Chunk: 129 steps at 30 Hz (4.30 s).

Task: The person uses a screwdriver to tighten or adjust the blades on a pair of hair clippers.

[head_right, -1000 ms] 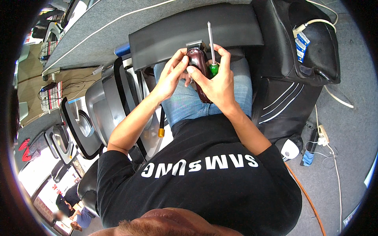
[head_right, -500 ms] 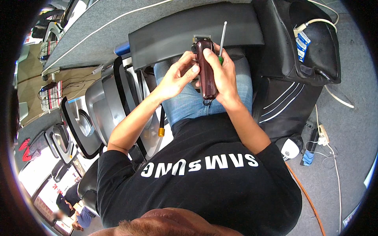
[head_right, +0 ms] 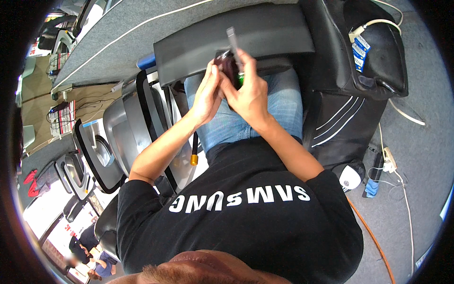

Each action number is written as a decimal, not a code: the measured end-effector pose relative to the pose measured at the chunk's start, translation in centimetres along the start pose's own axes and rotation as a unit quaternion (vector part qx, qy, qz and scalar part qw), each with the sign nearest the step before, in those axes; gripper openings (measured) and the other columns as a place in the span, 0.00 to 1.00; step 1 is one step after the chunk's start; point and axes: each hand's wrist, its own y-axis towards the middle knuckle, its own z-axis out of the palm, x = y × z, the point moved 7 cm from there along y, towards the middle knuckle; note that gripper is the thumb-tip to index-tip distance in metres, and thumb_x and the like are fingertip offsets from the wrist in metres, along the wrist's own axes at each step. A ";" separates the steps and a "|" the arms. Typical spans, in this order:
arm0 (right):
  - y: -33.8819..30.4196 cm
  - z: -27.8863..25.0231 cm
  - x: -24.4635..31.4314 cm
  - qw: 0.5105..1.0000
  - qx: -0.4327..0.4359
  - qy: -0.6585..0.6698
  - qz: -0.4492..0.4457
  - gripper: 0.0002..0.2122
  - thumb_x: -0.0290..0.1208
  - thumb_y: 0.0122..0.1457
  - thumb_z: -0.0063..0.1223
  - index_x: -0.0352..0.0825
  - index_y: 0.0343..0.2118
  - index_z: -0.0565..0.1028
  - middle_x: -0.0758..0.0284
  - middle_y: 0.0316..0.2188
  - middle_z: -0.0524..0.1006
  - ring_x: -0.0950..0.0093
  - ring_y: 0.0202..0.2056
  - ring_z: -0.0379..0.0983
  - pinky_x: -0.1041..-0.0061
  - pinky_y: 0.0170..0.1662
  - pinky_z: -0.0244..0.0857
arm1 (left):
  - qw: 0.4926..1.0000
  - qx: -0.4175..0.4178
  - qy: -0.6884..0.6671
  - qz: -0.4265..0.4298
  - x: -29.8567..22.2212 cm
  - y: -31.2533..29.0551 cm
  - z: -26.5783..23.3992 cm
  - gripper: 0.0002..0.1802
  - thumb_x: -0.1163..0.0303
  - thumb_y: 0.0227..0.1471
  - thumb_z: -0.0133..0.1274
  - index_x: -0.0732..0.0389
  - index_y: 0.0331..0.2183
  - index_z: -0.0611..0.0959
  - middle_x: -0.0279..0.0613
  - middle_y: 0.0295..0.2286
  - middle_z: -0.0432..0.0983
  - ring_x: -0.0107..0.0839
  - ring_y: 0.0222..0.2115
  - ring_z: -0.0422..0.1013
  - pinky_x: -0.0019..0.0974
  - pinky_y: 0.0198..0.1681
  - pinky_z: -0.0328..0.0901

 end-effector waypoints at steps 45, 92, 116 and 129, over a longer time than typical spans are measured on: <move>-4.6 -5.9 -5.3 0.730 0.326 0.425 0.424 0.22 0.37 0.76 0.49 0.35 0.68 0.70 0.68 0.29 0.77 0.89 0.13 0.61 0.88 0.13 0.51 | 0.814 0.069 0.535 0.216 -6.1 1.7 0.1 0.33 0.54 0.56 0.71 0.60 0.55 0.76 0.51 0.42 0.84 0.45 0.42 0.83 0.44 0.46 0.75; -2.8 0.6 -13.8 0.960 0.140 0.047 0.236 0.34 0.30 0.69 0.59 0.41 0.74 0.57 0.66 0.28 0.80 0.75 0.28 0.75 0.73 0.39 0.72 | 0.700 0.118 0.702 0.064 -2.2 12.1 -5.8 0.34 0.46 0.57 0.67 0.53 0.55 0.71 0.55 0.38 0.84 0.58 0.44 0.81 0.56 0.44 0.73; -2.2 -0.8 -12.6 0.983 0.130 0.071 0.111 0.32 0.31 0.69 0.59 0.40 0.73 0.60 0.70 0.35 0.76 0.83 0.27 0.71 0.82 0.30 0.68 | 0.712 0.123 0.687 0.074 -2.6 12.0 -4.9 0.33 0.50 0.59 0.67 0.55 0.55 0.71 0.54 0.35 0.84 0.54 0.40 0.82 0.53 0.43 0.73; -2.4 -1.0 -13.1 0.968 0.121 0.099 0.197 0.31 0.30 0.69 0.59 0.39 0.72 0.61 0.67 0.29 0.78 0.81 0.27 0.72 0.76 0.33 0.71 | 0.718 0.112 0.683 0.077 -2.4 12.0 -5.0 0.31 0.51 0.60 0.66 0.56 0.55 0.71 0.54 0.35 0.84 0.54 0.40 0.82 0.52 0.44 0.73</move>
